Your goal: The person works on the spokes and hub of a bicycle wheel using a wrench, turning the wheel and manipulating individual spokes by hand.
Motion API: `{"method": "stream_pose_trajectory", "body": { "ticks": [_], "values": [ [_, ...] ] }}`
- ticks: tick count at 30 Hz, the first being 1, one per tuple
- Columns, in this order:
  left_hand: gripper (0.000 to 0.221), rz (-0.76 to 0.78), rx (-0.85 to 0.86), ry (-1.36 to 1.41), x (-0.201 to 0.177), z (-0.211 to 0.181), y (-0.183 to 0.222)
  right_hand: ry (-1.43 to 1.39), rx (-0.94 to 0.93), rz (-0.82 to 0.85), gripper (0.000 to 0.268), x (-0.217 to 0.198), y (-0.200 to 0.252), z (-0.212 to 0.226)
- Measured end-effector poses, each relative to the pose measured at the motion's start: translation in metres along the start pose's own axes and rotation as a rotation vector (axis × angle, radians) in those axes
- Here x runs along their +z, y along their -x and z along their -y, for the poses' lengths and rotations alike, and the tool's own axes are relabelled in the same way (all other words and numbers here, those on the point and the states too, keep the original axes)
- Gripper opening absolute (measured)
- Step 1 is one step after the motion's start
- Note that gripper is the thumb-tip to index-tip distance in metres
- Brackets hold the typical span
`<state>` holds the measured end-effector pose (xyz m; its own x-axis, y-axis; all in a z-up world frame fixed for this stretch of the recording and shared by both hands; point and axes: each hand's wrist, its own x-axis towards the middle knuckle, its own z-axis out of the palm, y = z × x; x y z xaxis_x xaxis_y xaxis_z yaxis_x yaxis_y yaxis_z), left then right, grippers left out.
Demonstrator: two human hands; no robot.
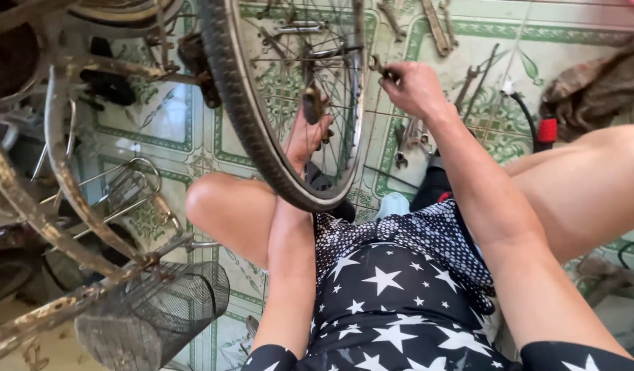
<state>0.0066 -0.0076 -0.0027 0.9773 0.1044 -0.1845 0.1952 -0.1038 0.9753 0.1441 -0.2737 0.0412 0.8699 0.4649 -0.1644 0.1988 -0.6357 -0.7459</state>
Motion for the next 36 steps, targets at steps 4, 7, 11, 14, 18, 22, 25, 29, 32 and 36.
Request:
{"method": "stream_pose_trajectory", "body": {
  "ticks": [4,7,11,14,18,22,25,29,32,36],
  "values": [
    [0.051,-0.010,-0.186,0.160,-0.002,-0.005,0.002,-0.088,-0.037,-0.121,0.029,0.002,-0.014,-0.006],
    [0.054,-0.003,-0.234,0.161,-0.003,-0.017,0.004,-0.060,0.015,-0.091,0.029,0.004,-0.023,0.001],
    [0.055,-0.007,-0.201,0.109,-0.002,-0.025,0.005,-0.089,0.055,-0.067,0.026,0.001,-0.025,0.011],
    [0.055,-0.003,-0.156,0.124,0.000,-0.029,0.005,-0.087,0.063,-0.069,0.027,0.000,-0.028,0.017],
    [0.053,0.017,-0.100,0.056,-0.001,-0.035,0.006,-0.083,-0.023,-0.126,0.025,0.002,-0.031,0.019],
    [0.056,0.014,-0.156,0.140,-0.001,-0.037,0.006,-0.109,-0.109,-0.177,0.024,0.000,-0.031,0.020],
    [0.056,0.012,-0.226,0.175,-0.001,-0.034,0.006,-0.121,-0.122,-0.185,0.024,-0.003,-0.032,0.022],
    [0.057,0.019,-0.166,0.143,-0.002,-0.028,0.006,-0.125,-0.153,-0.208,0.024,-0.002,-0.031,0.021],
    [0.064,0.017,-0.207,0.213,-0.001,-0.029,0.008,-0.105,-0.186,-0.228,0.023,-0.001,-0.031,0.019],
    [0.072,0.013,-0.211,0.253,0.001,-0.026,0.007,-0.086,-0.131,-0.200,0.022,0.005,-0.036,0.016]
  ]
}}
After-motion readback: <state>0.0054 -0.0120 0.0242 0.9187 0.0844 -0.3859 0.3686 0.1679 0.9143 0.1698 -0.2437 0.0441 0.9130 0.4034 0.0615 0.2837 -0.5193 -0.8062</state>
